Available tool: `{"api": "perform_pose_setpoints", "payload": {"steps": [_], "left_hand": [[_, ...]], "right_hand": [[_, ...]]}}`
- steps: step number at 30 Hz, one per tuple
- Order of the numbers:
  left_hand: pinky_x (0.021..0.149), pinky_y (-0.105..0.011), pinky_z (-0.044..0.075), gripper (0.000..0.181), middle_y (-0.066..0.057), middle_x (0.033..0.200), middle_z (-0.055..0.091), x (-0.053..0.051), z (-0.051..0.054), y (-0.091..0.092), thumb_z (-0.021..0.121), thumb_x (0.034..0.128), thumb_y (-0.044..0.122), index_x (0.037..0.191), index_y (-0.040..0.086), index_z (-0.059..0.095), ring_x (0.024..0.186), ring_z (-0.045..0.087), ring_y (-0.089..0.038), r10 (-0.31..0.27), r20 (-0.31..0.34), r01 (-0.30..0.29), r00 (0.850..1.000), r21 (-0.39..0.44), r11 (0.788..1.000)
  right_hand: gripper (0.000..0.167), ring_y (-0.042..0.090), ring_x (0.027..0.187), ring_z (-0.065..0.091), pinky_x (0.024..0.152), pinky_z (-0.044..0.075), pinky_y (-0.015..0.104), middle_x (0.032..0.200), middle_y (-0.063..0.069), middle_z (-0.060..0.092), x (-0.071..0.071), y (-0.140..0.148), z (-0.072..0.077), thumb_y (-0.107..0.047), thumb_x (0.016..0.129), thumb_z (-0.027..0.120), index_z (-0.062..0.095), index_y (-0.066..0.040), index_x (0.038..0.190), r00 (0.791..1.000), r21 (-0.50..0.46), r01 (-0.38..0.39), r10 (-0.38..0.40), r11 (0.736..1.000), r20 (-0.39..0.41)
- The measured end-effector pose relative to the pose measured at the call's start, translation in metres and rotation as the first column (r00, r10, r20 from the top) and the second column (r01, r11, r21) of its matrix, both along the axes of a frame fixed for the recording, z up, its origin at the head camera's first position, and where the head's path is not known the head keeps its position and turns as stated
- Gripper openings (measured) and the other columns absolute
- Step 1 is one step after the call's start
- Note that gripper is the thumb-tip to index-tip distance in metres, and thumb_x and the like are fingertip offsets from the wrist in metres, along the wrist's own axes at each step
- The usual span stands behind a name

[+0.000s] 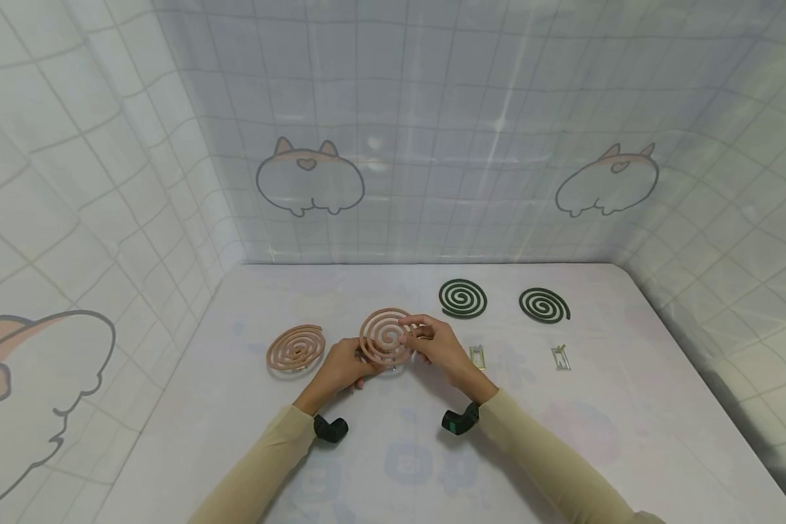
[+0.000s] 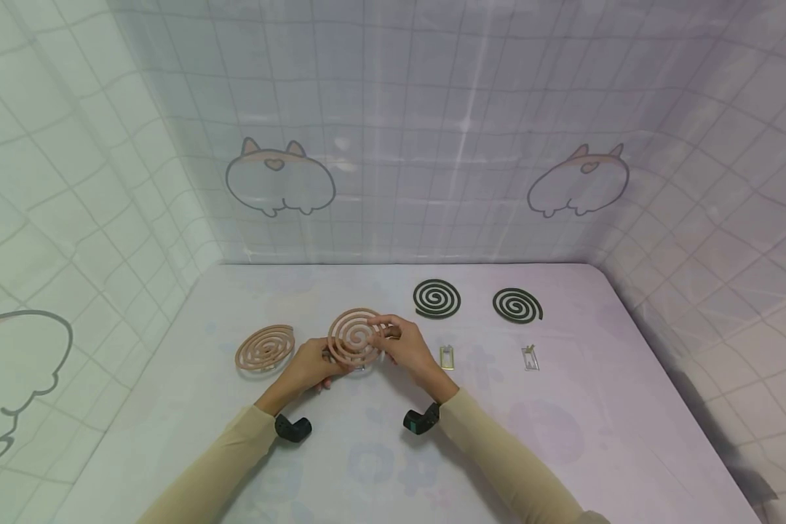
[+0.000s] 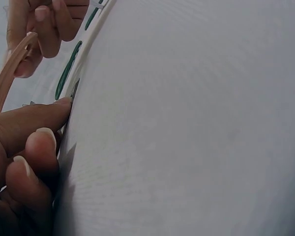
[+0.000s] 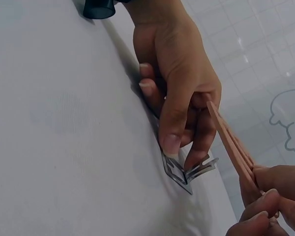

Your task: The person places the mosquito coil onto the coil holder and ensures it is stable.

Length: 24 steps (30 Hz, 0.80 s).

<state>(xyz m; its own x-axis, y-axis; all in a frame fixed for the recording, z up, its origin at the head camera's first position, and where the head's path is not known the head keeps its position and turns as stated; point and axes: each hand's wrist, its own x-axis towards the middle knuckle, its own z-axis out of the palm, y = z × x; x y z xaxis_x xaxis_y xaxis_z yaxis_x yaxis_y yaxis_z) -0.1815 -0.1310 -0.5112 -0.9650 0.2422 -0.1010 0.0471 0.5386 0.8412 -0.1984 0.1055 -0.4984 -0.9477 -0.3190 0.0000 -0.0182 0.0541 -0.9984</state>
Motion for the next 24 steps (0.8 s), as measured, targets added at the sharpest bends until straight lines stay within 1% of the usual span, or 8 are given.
{"api": "perform_pose_setpoints", "payload": {"steps": [5,10,12,14,19,22,24], "left_hand": [[0.037,-0.028,0.045,0.026,-0.003,0.048,0.058,0.001,0.000,0.001,0.087,0.0844,0.023,0.101,0.011,0.071,0.036,0.052,-0.012,-0.002,-0.018,0.002,1.000,0.000,1.000],[0.037,-0.026,0.043,0.027,-0.003,0.048,0.058,0.002,0.000,0.001,0.087,0.0848,0.021,0.103,0.010,0.071,0.036,0.052,-0.012,0.001,-0.025,-0.001,1.000,0.000,1.000],[0.037,-0.027,0.043,0.027,-0.003,0.049,0.058,0.001,-0.001,0.000,0.086,0.0851,0.020,0.105,0.010,0.071,0.036,0.052,-0.012,-0.001,-0.023,0.001,1.000,0.002,1.000],[0.037,-0.027,0.044,0.027,-0.003,0.049,0.058,0.001,-0.001,0.000,0.086,0.0855,0.019,0.106,0.009,0.071,0.037,0.053,-0.012,-0.003,-0.023,0.004,1.000,0.003,1.000],[0.036,-0.027,0.044,0.028,-0.004,0.048,0.058,0.001,-0.001,-0.001,0.086,0.0859,0.019,0.107,0.007,0.071,0.035,0.052,-0.011,-0.005,-0.019,0.005,1.000,0.009,1.000],[0.036,-0.027,0.044,0.030,-0.004,0.048,0.058,0.000,-0.002,-0.001,0.086,0.0858,0.019,0.109,0.006,0.071,0.036,0.052,-0.011,-0.005,-0.023,0.006,1.000,0.019,1.000],[0.036,-0.027,0.044,0.031,-0.004,0.048,0.058,0.000,-0.003,-0.001,0.086,0.0857,0.020,0.110,0.007,0.071,0.036,0.052,-0.011,-0.005,-0.024,0.005,1.000,0.020,1.000]], "right_hand": [[0.030,0.012,0.053,0.045,0.050,0.038,0.026,0.093,0.007,0.067,-0.001,0.000,-0.002,-0.017,0.097,0.074,0.071,-0.014,0.126,1.000,0.053,-0.012,0.012,0.999,0.006],[0.024,0.013,0.053,0.044,0.050,0.039,0.027,0.099,0.012,0.067,-0.001,-0.003,-0.004,-0.020,0.098,0.073,0.074,-0.012,0.121,0.999,0.089,-0.038,0.040,0.995,-0.020],[0.023,0.012,0.052,0.043,0.049,0.039,0.028,0.097,0.013,0.068,-0.001,-0.005,-0.006,-0.022,0.098,0.074,0.075,-0.013,0.119,0.999,0.088,-0.035,0.037,0.995,-0.028],[0.022,0.012,0.050,0.042,0.048,0.038,0.028,0.091,0.013,0.068,-0.001,-0.007,-0.007,-0.023,0.097,0.075,0.076,-0.014,0.117,0.999,0.085,-0.022,0.026,0.996,-0.037],[0.020,0.010,0.044,0.035,0.045,0.035,0.026,0.078,0.008,0.065,-0.001,-0.012,-0.009,-0.024,0.095,0.077,0.079,-0.016,0.113,0.998,0.090,0.014,-0.010,0.996,-0.055],[0.019,0.010,0.044,0.033,0.044,0.035,0.025,0.076,0.006,0.064,-0.001,-0.013,-0.009,-0.024,0.095,0.078,0.079,-0.016,0.112,0.998,0.096,0.024,-0.018,0.995,-0.064],[0.019,0.012,0.046,0.037,0.045,0.036,0.025,0.080,0.006,0.067,-0.001,-0.013,-0.008,-0.024,0.095,0.077,0.079,-0.015,0.112,0.998,0.086,0.026,-0.021,0.996,-0.063]]}}
